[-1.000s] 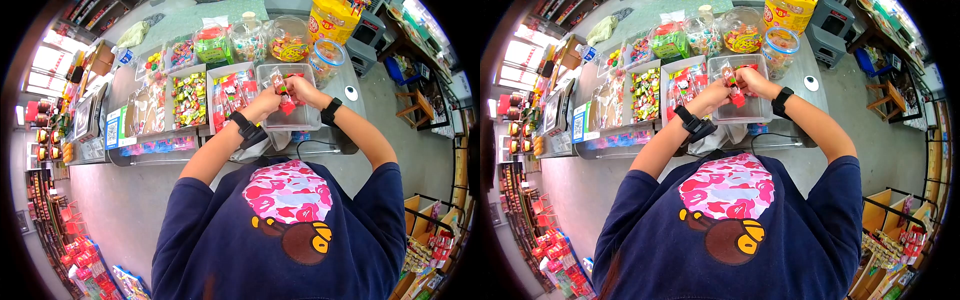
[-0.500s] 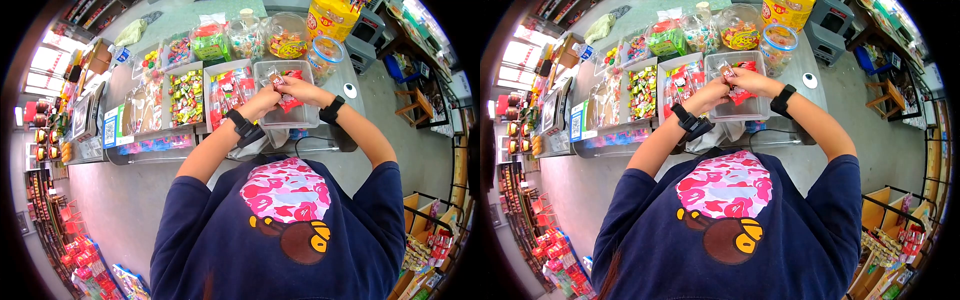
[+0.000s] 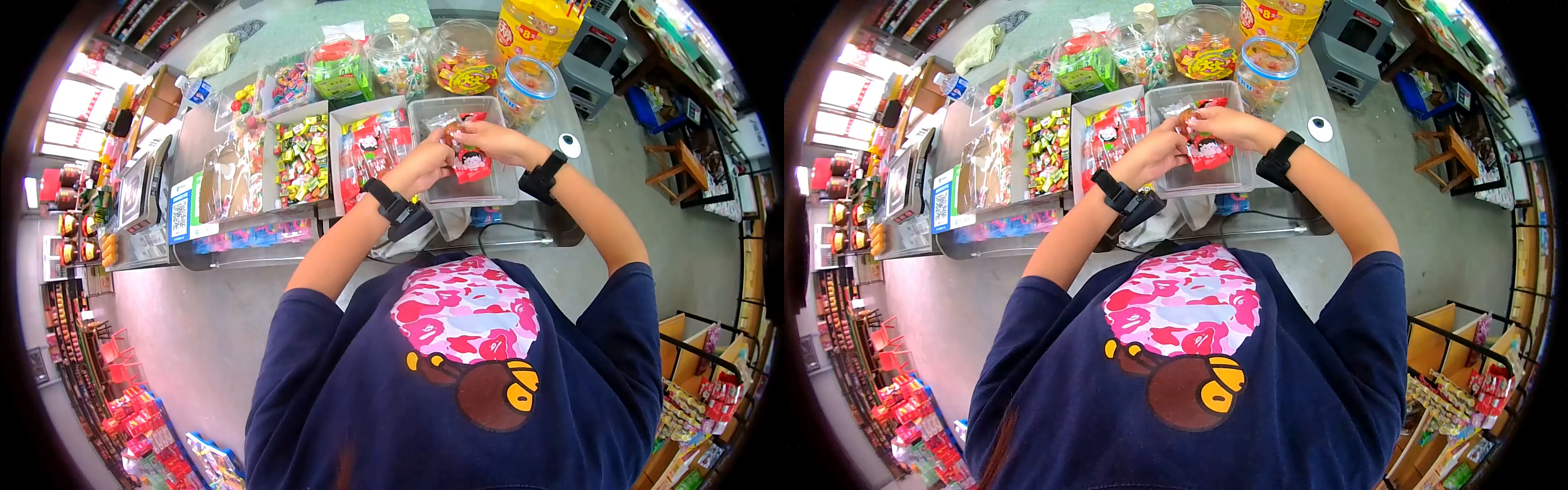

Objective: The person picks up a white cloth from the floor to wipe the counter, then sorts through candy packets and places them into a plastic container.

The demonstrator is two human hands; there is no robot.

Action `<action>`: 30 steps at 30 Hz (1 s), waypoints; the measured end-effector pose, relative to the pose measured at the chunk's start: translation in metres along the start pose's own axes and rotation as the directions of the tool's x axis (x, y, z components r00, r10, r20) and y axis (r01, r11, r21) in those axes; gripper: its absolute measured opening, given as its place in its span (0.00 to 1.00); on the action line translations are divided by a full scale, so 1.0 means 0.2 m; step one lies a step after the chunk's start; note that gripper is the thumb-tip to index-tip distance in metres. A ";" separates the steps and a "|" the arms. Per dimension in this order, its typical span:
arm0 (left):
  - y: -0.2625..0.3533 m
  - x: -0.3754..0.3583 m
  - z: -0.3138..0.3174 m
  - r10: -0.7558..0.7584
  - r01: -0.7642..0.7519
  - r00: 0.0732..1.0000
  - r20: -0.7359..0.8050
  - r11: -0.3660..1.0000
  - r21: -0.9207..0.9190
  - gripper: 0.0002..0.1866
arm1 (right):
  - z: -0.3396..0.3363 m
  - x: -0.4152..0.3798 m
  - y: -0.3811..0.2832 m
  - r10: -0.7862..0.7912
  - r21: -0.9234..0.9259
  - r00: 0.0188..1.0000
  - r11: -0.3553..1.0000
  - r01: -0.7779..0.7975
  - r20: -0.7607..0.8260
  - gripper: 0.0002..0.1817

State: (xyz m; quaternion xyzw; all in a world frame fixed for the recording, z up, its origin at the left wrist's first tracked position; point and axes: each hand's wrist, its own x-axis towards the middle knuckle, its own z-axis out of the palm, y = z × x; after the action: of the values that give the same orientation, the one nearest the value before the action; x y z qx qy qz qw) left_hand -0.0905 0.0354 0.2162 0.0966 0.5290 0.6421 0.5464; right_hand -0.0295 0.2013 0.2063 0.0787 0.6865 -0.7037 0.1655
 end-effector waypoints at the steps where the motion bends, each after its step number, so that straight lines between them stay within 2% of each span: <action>1: 0.01 -0.02 0.02 0.002 -0.002 1.000 0.000 1.000 -0.001 0.38 | 0.00 -0.01 -0.02 0.000 -0.002 1.000 1.000 0.000 0.000 0.14; 3: 0.03 -0.06 0.07 0.003 -0.008 0.992 -0.127 0.999 -0.034 0.45 | 0.01 -0.03 -0.05 0.083 0.231 0.993 0.968 -0.100 0.085 0.16; 7: 0.02 -0.04 0.02 0.008 -0.017 0.997 -0.079 0.994 -0.111 0.51 | 0.03 -0.04 -0.06 0.018 0.225 0.995 0.974 -0.040 0.100 0.15; 9: 0.02 -0.03 0.03 -0.057 0.041 0.988 -0.145 0.992 -0.115 0.53 | 0.03 -0.03 -0.04 -0.051 0.046 0.998 0.998 0.049 0.041 0.14; 10: 0.02 -0.01 0.01 -0.056 0.039 0.988 -0.145 0.992 -0.117 0.53 | 0.01 -0.01 -0.01 -0.051 0.044 0.998 0.998 0.049 0.042 0.14; 11: 0.02 0.03 -0.02 -0.107 0.098 0.988 -0.114 0.992 -0.081 0.52 | -0.01 0.02 0.03 -0.131 -0.185 0.991 0.974 0.131 0.012 0.14; 12: 0.03 0.03 -0.02 -0.160 0.157 0.984 -0.085 0.987 -0.043 0.51 | 0.00 0.02 0.02 -0.215 -0.405 0.977 0.893 0.197 0.002 0.13; 13: 0.03 0.02 -0.02 -0.159 0.155 0.984 -0.084 0.987 -0.043 0.51 | 0.01 0.00 0.01 -0.215 -0.406 0.977 0.892 0.197 0.002 0.13; 15: 0.04 0.00 0.00 -0.087 0.072 0.990 -0.109 0.987 -0.142 0.42 | 0.03 -0.04 -0.02 -0.243 -0.751 0.966 0.621 0.227 0.091 0.13; 16: 0.04 -0.01 -0.01 -0.087 0.072 0.990 -0.109 0.987 -0.141 0.42 | 0.02 -0.01 0.06 -0.306 -0.817 0.943 0.506 0.276 0.129 0.14; 17: 0.04 -0.01 -0.02 -0.076 0.066 0.995 -0.062 0.986 -0.152 0.41 | 0.02 0.00 0.09 -0.307 -0.817 0.943 0.507 0.276 0.128 0.14; 18: 0.04 -0.01 -0.02 -0.064 0.061 0.998 -0.014 0.985 -0.162 0.40 | 0.03 0.00 0.09 -0.279 -0.853 0.950 0.453 0.259 0.141 0.15; 19: 0.04 0.00 -0.03 -0.065 0.062 0.998 -0.013 0.985 -0.160 0.40 | 0.04 0.00 0.09 -0.250 -0.885 0.956 0.396 0.243 0.151 0.17; 20: 0.03 0.01 -0.04 -0.033 0.030 0.999 -0.030 0.993 -0.112 0.42 | 0.04 -0.01 0.08 -0.251 -0.885 0.957 0.397 0.242 0.149 0.17; 22: 0.09 -0.05 0.02 -0.006 0.004 0.999 -0.042 0.998 -0.060 0.43 | 0.06 -0.08 0.03 -0.246 -0.922 0.946 0.270 0.277 0.212 0.18; 23: 0.15 -0.12 0.06 0.108 -0.086 0.993 -0.050 0.940 0.329 0.39 | 0.07 -0.09 0.03 -0.249 -0.922 0.946 0.273 0.273 0.207 0.18; 24: 0.20 -0.18 0.09 0.216 -0.154 0.976 -0.011 0.729 0.667 0.35 | 0.08 -0.10 0.04 -0.261 -0.924 0.931 0.219 0.314 0.254 0.19; 25: 0.20 -0.16 0.05 0.211 -0.152 0.977 -0.007 0.727 0.670 0.35 | 0.09 -0.11 0.04 -0.269 -0.921 0.914 0.165 0.353 0.302 0.19; 26: 0.20 -0.12 -0.02 0.299 -0.236 0.951 0.082 0.529 0.815 0.27 | 0.11 -0.12 0.04 -0.271 -0.922 0.915 0.167 0.350 0.298 0.19; 27: 0.21 -0.11 -0.04 0.360 -0.301 0.914 0.186 0.295 0.907 0.21 | 0.15 -0.13 0.02 -0.278 -0.951 0.924 0.090 0.296 0.261 0.19; 28: 0.21 -0.10 -0.04 0.356 -0.299 0.916 0.186 0.294 0.908 0.21 | 0.17 -0.14 0.01 -0.288 -0.971 0.931 0.014 0.239 0.225 0.19; 30: 0.21 -0.07 -0.03 0.394 -0.290 0.894 0.212 0.151 0.945 0.16 | 0.14 -0.12 0.05 -0.277 -0.974 0.935 -0.005 0.226 0.219 0.18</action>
State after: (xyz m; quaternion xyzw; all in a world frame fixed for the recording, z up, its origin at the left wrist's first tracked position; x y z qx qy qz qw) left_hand -0.1146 0.0261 0.2527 0.4992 0.7944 0.2909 0.1874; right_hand -0.0003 0.1772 0.2066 -0.1676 0.9839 -0.0532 0.0322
